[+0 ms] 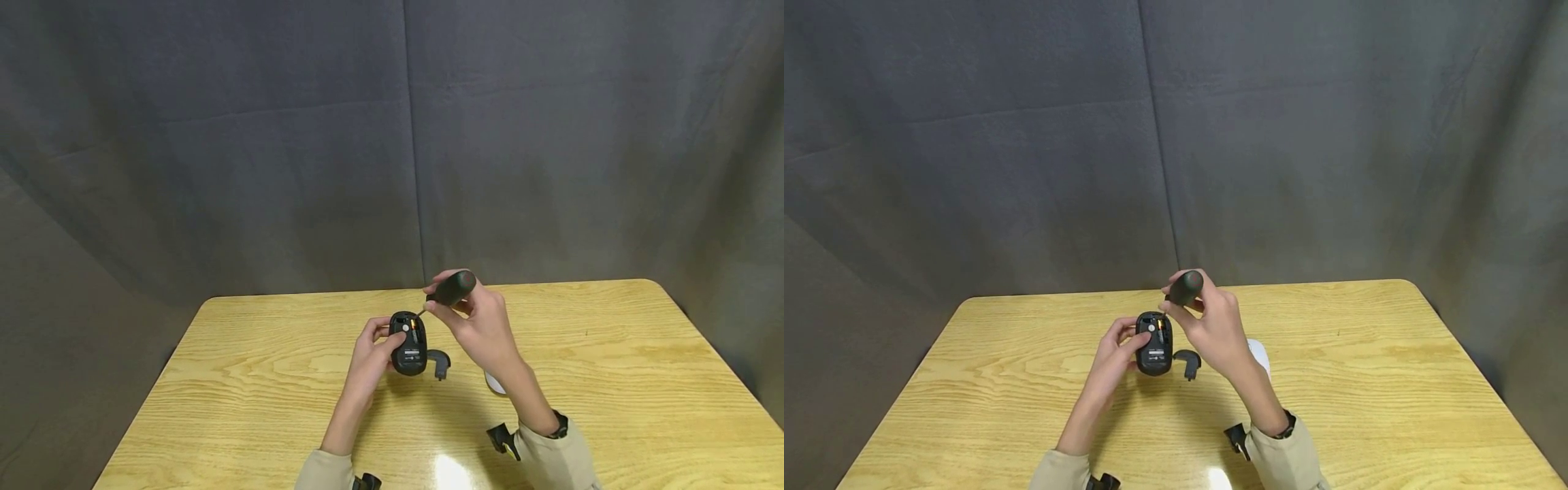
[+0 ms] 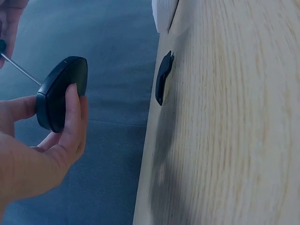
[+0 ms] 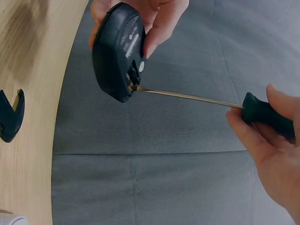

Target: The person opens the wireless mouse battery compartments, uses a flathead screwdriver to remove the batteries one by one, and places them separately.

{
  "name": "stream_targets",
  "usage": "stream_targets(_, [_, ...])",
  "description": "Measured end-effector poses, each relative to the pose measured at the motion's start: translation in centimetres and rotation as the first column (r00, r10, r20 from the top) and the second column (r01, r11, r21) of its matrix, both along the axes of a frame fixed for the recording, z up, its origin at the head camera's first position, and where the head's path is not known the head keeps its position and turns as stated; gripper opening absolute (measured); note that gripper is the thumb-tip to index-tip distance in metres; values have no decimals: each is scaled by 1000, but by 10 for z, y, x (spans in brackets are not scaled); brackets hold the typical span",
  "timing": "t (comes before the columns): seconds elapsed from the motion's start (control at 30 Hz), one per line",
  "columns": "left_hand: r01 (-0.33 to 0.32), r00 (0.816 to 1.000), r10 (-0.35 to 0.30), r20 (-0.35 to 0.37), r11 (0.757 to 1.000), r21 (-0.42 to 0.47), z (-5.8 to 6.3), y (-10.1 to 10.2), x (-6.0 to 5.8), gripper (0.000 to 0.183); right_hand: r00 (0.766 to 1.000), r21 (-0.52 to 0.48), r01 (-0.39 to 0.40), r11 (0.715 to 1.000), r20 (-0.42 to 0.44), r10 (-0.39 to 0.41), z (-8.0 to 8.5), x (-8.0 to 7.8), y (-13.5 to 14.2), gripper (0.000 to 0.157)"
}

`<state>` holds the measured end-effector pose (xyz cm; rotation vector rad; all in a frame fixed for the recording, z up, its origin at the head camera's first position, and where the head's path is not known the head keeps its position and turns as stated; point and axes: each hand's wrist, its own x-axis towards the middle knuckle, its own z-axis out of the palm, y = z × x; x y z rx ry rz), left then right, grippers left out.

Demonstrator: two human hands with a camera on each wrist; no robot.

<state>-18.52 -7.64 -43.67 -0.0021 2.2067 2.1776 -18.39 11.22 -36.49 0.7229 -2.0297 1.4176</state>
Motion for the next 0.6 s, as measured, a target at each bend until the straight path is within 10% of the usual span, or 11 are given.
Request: stream_targets(0.6, [-8,999,8,-38,1000,15,-1,1,0,45,989,-180,47,982,147,-20,-5,-7,1,36])
